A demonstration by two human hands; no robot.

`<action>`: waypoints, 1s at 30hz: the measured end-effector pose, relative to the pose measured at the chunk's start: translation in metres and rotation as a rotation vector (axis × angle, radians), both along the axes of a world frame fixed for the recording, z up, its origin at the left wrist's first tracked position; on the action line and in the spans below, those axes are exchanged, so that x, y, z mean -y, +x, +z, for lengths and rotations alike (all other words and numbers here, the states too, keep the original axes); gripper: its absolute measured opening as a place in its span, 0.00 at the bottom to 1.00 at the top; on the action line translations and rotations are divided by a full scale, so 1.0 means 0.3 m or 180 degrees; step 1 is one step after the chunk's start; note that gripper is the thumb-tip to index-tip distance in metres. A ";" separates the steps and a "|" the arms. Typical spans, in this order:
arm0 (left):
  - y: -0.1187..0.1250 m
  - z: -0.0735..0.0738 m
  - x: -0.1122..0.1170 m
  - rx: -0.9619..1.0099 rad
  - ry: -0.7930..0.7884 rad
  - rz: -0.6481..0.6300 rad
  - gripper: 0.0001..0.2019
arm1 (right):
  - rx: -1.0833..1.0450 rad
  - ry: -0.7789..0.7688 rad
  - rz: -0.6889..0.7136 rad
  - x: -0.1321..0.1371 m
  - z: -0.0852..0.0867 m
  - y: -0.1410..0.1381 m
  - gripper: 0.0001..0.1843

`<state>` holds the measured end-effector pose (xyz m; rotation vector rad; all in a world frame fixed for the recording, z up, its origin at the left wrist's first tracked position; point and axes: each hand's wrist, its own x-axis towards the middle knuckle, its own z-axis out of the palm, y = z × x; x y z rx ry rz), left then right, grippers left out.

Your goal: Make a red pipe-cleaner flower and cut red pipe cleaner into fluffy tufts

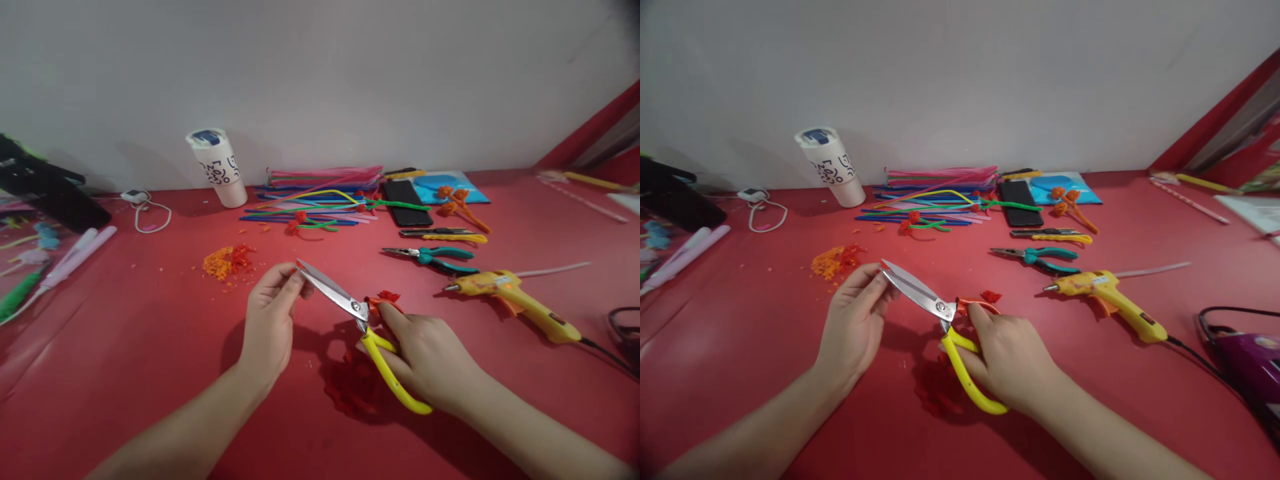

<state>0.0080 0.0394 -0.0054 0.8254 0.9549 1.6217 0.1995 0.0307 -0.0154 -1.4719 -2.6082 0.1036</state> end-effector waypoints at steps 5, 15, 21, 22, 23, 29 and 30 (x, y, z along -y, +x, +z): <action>0.001 -0.002 0.001 0.0013 -0.0030 0.0022 0.02 | -0.0021 0.0131 0.0039 -0.003 -0.008 0.005 0.19; 0.007 0.007 0.002 -0.0026 -0.0011 0.0016 0.04 | -0.0030 0.0264 0.0027 0.003 -0.018 0.006 0.18; 0.003 0.014 0.003 0.0050 -0.0004 0.0060 0.03 | -0.0108 0.0156 -0.0076 -0.001 0.000 0.004 0.20; 0.002 0.014 0.002 0.0074 -0.0013 0.0066 0.02 | -0.0123 0.0063 -0.0099 -0.001 0.004 0.003 0.19; 0.002 0.014 0.001 0.0096 -0.0016 0.0069 0.02 | -0.0131 -0.0025 -0.0108 -0.001 0.009 0.002 0.19; 0.003 0.013 -0.001 0.0143 0.0015 0.0030 0.02 | -0.0074 -0.0281 -0.0082 -0.001 0.014 -0.002 0.18; 0.003 0.013 0.000 0.0138 0.0017 0.0016 0.02 | -0.0069 -0.0284 -0.0090 -0.001 0.013 -0.001 0.18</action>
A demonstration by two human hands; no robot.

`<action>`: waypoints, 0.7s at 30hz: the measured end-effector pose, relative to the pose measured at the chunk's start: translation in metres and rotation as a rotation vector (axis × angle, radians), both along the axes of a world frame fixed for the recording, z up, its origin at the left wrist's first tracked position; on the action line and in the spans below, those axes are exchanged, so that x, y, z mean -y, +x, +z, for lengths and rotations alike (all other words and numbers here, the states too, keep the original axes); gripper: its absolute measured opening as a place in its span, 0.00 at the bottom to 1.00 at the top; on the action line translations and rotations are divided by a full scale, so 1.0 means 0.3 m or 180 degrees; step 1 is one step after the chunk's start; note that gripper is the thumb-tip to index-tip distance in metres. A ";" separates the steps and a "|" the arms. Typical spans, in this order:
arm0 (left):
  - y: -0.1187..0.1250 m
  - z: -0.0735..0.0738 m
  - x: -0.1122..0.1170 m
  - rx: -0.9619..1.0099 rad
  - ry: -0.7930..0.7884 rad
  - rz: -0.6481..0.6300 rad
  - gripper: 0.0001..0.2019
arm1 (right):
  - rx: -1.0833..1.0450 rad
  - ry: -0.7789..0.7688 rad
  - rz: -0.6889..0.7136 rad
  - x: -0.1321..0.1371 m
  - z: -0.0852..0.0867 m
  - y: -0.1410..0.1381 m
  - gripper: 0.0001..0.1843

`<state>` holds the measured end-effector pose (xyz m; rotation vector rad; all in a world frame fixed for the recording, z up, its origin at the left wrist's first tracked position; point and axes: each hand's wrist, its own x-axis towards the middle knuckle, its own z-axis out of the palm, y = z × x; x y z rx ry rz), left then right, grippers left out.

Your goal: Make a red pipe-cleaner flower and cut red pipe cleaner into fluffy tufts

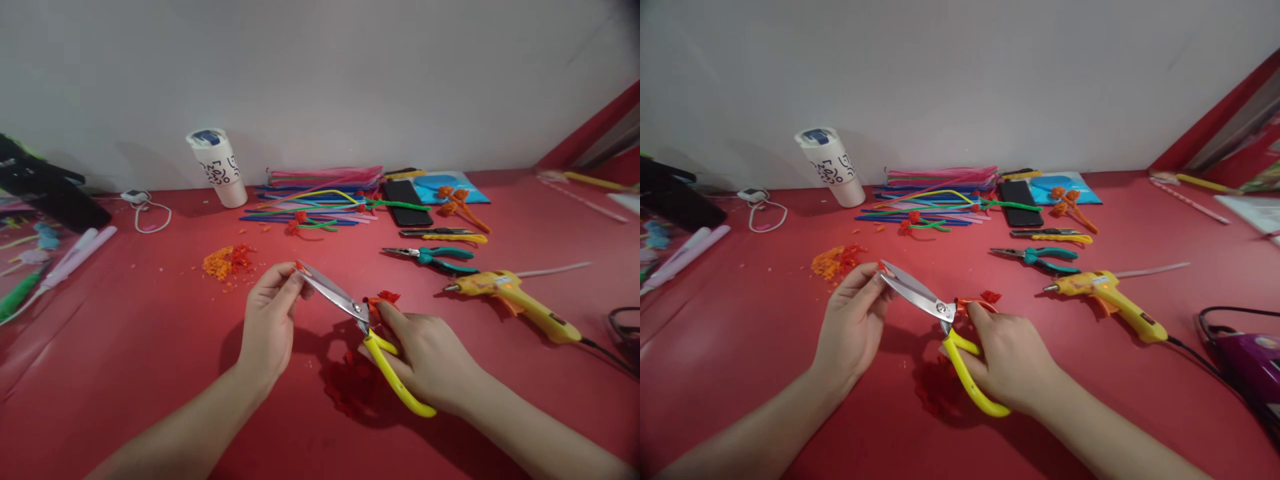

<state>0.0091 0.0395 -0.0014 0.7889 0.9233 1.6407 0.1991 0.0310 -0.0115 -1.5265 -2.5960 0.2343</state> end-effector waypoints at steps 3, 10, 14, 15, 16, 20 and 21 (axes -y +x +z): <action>0.000 -0.003 0.002 -0.0048 0.0001 -0.0029 0.03 | 0.0001 0.0041 0.0023 0.001 -0.002 0.003 0.19; 0.001 -0.006 0.004 -0.0132 0.0018 -0.0027 0.05 | -0.0012 0.0326 0.0073 0.003 -0.004 0.003 0.19; 0.005 -0.004 0.007 -0.0078 0.0056 -0.0048 0.03 | -0.0035 0.0380 0.0079 0.005 -0.007 0.003 0.19; 0.006 -0.004 0.007 -0.0055 0.0062 -0.0044 0.03 | -0.0034 0.0386 0.0083 0.005 -0.007 0.003 0.19; 0.006 -0.005 0.007 -0.0042 0.0062 -0.0042 0.02 | -0.0022 0.0386 0.0084 0.005 -0.008 0.004 0.19; 0.004 -0.008 0.006 -0.0089 0.0041 -0.0027 0.03 | 0.0045 0.0437 0.0097 0.003 -0.012 0.005 0.18; 0.003 -0.009 0.006 -0.0108 0.0045 -0.0021 0.03 | 0.0048 0.0476 0.0115 0.002 -0.013 0.006 0.18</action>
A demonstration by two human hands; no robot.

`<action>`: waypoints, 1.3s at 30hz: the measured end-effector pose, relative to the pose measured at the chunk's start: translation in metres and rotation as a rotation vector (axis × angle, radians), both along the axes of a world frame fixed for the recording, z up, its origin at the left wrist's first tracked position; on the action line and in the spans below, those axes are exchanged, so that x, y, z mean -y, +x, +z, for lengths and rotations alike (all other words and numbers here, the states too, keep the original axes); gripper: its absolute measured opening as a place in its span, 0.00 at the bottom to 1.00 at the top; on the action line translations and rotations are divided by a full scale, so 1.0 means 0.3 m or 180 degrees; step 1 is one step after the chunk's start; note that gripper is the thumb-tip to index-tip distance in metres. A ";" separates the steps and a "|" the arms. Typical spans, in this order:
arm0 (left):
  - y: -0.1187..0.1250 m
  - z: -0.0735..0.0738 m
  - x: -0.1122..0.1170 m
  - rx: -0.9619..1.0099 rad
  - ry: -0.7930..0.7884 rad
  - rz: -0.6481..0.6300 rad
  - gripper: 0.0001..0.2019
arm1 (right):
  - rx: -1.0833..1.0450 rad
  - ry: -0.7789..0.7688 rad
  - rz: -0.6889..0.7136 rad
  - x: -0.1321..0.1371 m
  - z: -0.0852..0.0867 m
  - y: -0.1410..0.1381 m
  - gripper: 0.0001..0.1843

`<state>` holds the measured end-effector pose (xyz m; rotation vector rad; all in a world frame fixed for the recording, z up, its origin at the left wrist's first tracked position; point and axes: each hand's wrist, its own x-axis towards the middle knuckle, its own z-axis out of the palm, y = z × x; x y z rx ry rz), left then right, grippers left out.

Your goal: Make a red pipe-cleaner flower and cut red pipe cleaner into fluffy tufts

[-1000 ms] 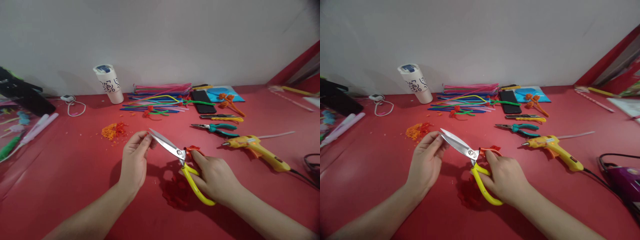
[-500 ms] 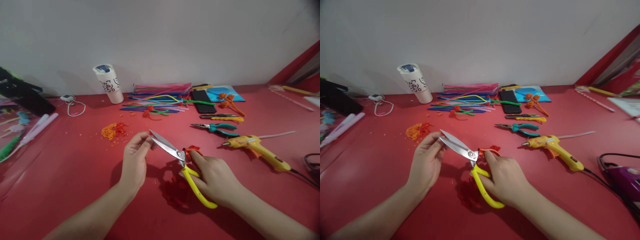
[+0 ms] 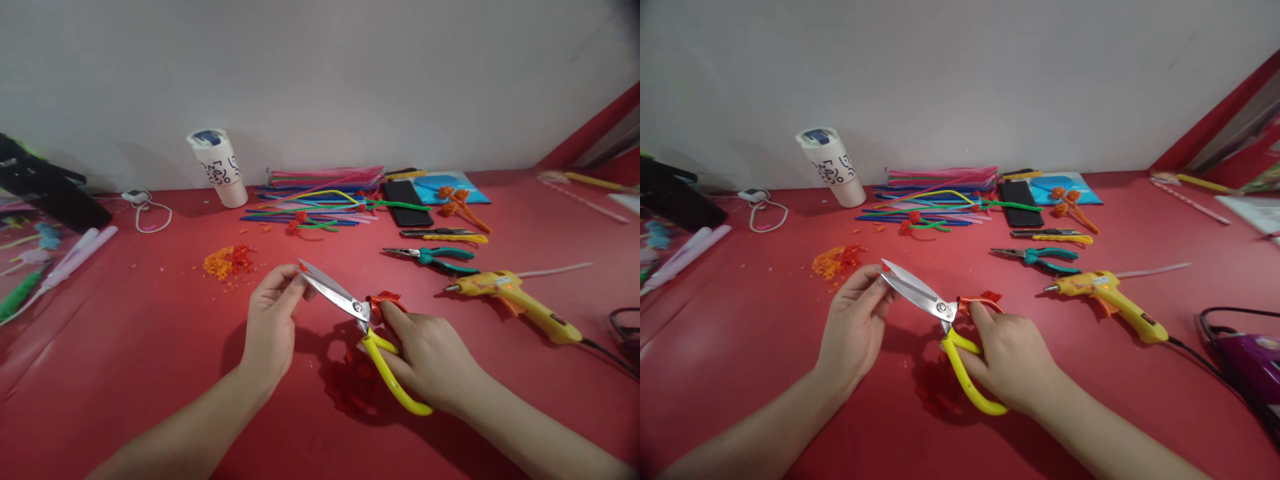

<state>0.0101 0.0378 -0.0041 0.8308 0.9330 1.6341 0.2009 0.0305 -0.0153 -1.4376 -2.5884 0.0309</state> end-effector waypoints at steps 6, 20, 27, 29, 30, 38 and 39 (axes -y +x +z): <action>-0.003 -0.003 -0.001 -0.0078 0.0013 0.0000 0.05 | -0.0053 0.0260 0.0087 -0.002 -0.006 0.000 0.20; 0.001 -0.002 -0.001 -0.0098 -0.0062 0.0042 0.03 | -0.0069 0.0668 0.0099 -0.001 -0.026 0.004 0.24; 0.001 -0.001 -0.001 -0.0049 -0.0045 0.0052 0.04 | -0.0120 0.0663 0.0062 -0.003 -0.015 0.000 0.24; 0.000 -0.001 -0.001 -0.0052 -0.0055 0.0049 0.04 | -0.0133 0.0684 0.0050 -0.003 -0.012 -0.001 0.24; 0.000 -0.001 -0.001 -0.0048 -0.0059 0.0047 0.04 | -0.0130 0.0690 0.0038 -0.003 -0.012 -0.001 0.24; 0.001 -0.003 -0.007 -0.0008 -0.0137 -0.0049 0.03 | -0.0585 -0.0256 -0.0346 -0.019 -0.011 -0.005 0.18; 0.002 -0.004 -0.007 -0.0044 -0.0222 -0.0134 0.02 | -0.0877 -0.0602 -0.0403 -0.021 -0.002 -0.011 0.17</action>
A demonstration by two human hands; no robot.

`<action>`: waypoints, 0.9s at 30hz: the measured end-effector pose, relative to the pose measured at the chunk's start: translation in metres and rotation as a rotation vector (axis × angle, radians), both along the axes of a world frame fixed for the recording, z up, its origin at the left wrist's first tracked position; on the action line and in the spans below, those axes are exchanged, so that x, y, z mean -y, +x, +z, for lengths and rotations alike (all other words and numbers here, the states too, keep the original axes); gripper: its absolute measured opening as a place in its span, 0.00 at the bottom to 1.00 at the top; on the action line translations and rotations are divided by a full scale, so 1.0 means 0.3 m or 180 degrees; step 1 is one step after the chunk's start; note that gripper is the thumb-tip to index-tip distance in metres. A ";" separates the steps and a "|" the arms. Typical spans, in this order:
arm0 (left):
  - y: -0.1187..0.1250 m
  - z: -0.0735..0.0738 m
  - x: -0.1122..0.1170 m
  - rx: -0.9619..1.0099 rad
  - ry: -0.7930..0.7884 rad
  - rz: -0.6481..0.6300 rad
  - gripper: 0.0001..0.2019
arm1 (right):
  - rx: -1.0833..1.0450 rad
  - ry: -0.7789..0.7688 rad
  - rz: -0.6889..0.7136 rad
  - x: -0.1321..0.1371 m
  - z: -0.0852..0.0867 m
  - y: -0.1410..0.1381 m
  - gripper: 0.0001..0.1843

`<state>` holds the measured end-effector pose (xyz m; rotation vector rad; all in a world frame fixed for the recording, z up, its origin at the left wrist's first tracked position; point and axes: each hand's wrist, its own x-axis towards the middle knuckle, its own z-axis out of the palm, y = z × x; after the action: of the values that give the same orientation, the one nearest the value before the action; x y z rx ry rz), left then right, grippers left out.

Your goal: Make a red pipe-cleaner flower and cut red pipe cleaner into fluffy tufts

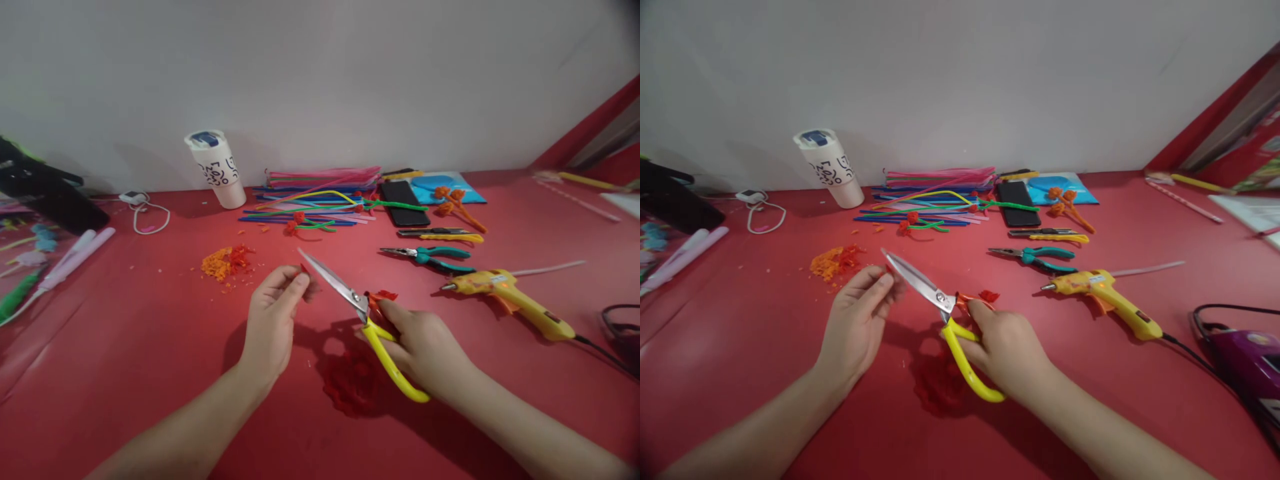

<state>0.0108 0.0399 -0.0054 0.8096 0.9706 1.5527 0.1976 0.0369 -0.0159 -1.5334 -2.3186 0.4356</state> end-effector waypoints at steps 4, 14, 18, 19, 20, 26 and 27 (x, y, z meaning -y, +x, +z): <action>0.015 -0.003 0.007 -0.0376 -0.0370 -0.0724 0.03 | -0.1524 -0.1279 -0.0222 -0.007 0.044 -0.028 0.12; 0.055 0.006 0.036 -0.1112 -0.0687 -0.1966 0.05 | -0.2546 -0.2155 -0.0397 -0.003 0.063 -0.030 0.09; 0.058 0.007 0.032 -0.1387 -0.0588 -0.1789 0.05 | -0.2356 -0.1978 -0.0399 -0.012 0.070 -0.020 0.07; 0.052 0.007 0.026 -0.1517 -0.0538 -0.1676 0.05 | -0.2256 -0.1816 -0.0448 -0.020 0.071 -0.011 0.07; 0.043 0.006 0.019 -0.1699 -0.0482 -0.1551 0.06 | -0.2095 -0.1588 -0.0520 -0.031 0.070 0.000 0.07; -0.039 -0.021 -0.035 -0.3229 0.0066 -0.0789 0.06 | 0.0112 -0.0261 -0.0923 -0.107 0.044 0.090 0.07; -0.049 -0.027 -0.042 -0.3478 0.0195 -0.0723 0.06 | 0.0400 -0.0208 -0.0883 -0.114 0.036 0.097 0.07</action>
<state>-0.0040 0.0525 -0.0135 1.8176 1.5087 0.8757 0.2267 0.0710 -0.0051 -1.9305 -2.1527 0.3552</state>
